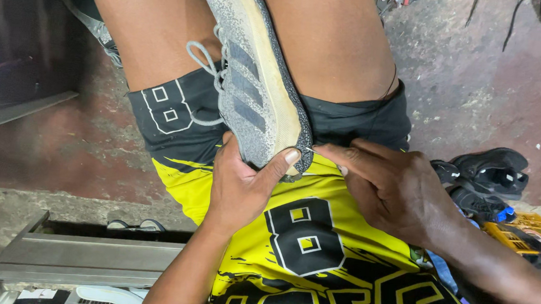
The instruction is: The person stitches the sole of a sneaker using a needle and thread, applies adhesive from a bottle to the heel area, and presses the sections together by hand.
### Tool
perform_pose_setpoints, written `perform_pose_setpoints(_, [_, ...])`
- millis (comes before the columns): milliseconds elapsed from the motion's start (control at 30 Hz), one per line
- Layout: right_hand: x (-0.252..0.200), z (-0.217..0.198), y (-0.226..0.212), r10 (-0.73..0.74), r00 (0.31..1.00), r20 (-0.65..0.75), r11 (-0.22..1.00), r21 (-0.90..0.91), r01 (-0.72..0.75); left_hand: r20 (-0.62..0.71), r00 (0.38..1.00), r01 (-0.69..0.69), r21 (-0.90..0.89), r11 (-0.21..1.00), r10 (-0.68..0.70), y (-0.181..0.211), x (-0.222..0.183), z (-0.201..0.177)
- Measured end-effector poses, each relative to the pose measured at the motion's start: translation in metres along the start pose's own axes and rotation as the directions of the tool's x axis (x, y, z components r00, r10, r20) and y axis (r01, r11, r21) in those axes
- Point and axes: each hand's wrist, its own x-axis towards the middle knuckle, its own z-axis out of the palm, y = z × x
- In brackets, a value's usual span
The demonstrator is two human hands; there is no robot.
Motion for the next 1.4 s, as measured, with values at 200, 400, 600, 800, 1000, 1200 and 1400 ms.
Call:
perform_pose_setpoints(200, [0.001, 0.002, -0.001, 0.012, 1.0, 0.001, 1.0, 0.017, -0.013, -0.006, 1.0, 0.011, 0.014, 1.0, -0.011, -0.001, 0.0, -0.001])
perform_pose_setpoints(400, [0.001, 0.001, -0.005, -0.017, 0.999, -0.03, 0.999, -0.031, 0.016, -0.013, 1.0, -0.006, 0.023, 1.0, 0.006, -0.001, 0.0, -0.001])
perform_pose_setpoints(600, [0.0, -0.001, -0.011, -0.047, 0.998, -0.028, 0.978, -0.205, 0.041, 0.007, 0.998, -0.067, 0.085, 0.994, 0.066, 0.0, 0.0, -0.001])
perform_pose_setpoints(800, [0.004, -0.011, -0.029, 0.077, 0.991, 0.109, 0.893, -0.45, -0.02, 0.004, 0.996, -0.094, 0.134, 0.987, 0.094, 0.001, 0.0, 0.003])
perform_pose_setpoints(1000, [0.011, -0.012, -0.031, 0.198, 0.955, 0.222, 0.865, -0.498, -0.063, 0.007, 0.981, -0.192, 0.209, 0.959, 0.195, -0.002, 0.0, 0.008])
perform_pose_setpoints(1200, [0.02, -0.005, -0.019, 0.112, 0.975, 0.191, 0.876, -0.483, -0.006, 0.021, 0.973, -0.227, 0.224, 0.948, 0.228, -0.005, 0.003, 0.01])
perform_pose_setpoints(1400, [0.014, -0.021, -0.001, -0.054, 0.99, 0.131, 0.961, -0.263, 0.088, -0.02, 0.965, -0.251, 0.191, 0.949, 0.26, -0.003, -0.005, 0.009])
